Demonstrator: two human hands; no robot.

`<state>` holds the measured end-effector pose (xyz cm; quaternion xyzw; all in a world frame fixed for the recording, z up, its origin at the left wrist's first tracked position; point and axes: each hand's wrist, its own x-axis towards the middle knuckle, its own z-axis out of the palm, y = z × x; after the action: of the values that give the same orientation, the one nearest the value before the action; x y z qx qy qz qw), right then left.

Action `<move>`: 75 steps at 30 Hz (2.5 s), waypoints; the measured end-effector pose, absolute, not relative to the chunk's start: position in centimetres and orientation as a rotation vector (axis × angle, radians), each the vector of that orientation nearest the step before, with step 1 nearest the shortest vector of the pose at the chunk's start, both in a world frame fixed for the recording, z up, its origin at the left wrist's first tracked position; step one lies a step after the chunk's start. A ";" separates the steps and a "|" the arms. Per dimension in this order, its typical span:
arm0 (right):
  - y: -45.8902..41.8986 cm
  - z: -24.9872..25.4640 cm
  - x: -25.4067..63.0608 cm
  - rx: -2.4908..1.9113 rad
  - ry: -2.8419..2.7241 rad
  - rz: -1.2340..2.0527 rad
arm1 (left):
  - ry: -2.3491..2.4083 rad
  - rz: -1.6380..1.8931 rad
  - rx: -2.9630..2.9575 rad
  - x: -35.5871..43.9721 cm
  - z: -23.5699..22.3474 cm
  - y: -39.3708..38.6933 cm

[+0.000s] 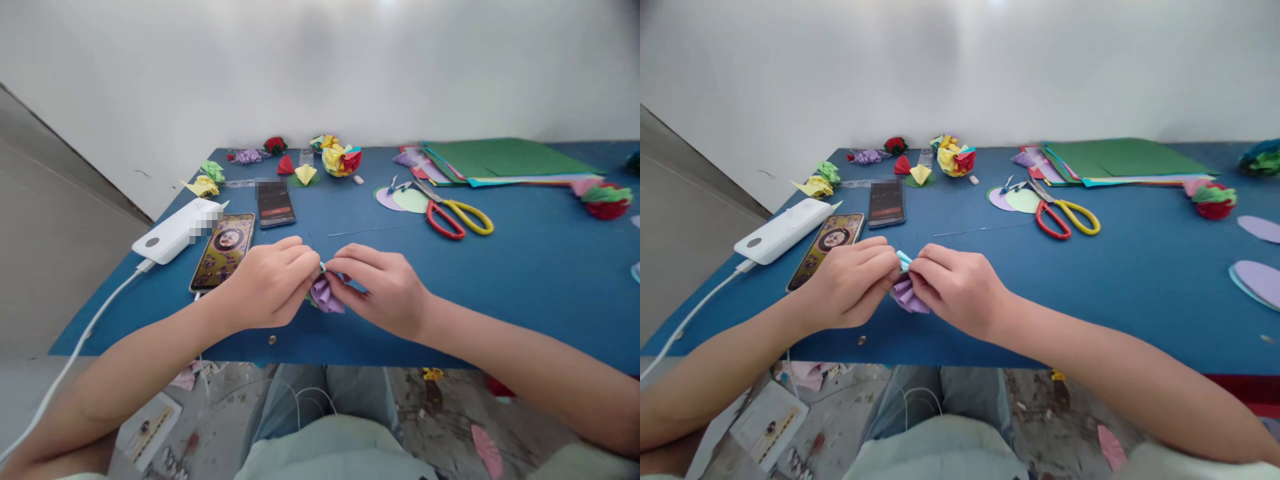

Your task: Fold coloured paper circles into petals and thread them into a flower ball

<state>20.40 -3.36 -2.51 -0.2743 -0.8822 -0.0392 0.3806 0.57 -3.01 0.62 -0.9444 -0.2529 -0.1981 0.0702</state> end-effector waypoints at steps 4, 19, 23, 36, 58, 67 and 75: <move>-4.2 -2.6 20.0 -0.727 -2.237 -0.393 | -0.810 -0.594 -2.873 0.9 0.6 -3.2; -2.3 -1.3 21.4 -0.542 -2.477 -0.018 | -0.510 -0.397 -2.560 0.6 -0.2 -2.9; -2.2 -1.4 21.2 -0.494 -2.477 -0.037 | -0.521 -0.421 -2.560 0.7 -0.2 -3.1; -2.1 -2.3 21.2 -0.464 -2.393 -0.408 | -0.610 -0.427 -2.567 0.8 -0.5 -3.0; -2.8 -1.7 20.5 -0.398 -2.382 -0.884 | -0.666 -0.585 -2.552 1.1 -0.2 -3.3; -2.8 -1.2 20.6 -0.471 -2.454 -0.727 | -0.642 -0.467 -2.556 0.9 -0.3 -3.2; -2.6 -1.4 21.0 -0.565 -2.549 -0.493 | -0.535 -0.417 -2.420 0.9 -0.4 -3.1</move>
<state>20.99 -2.60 -1.42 -0.2065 -0.9314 -0.1803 0.2397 0.88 -3.11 -0.40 -0.9157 -0.2025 -0.1577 0.3092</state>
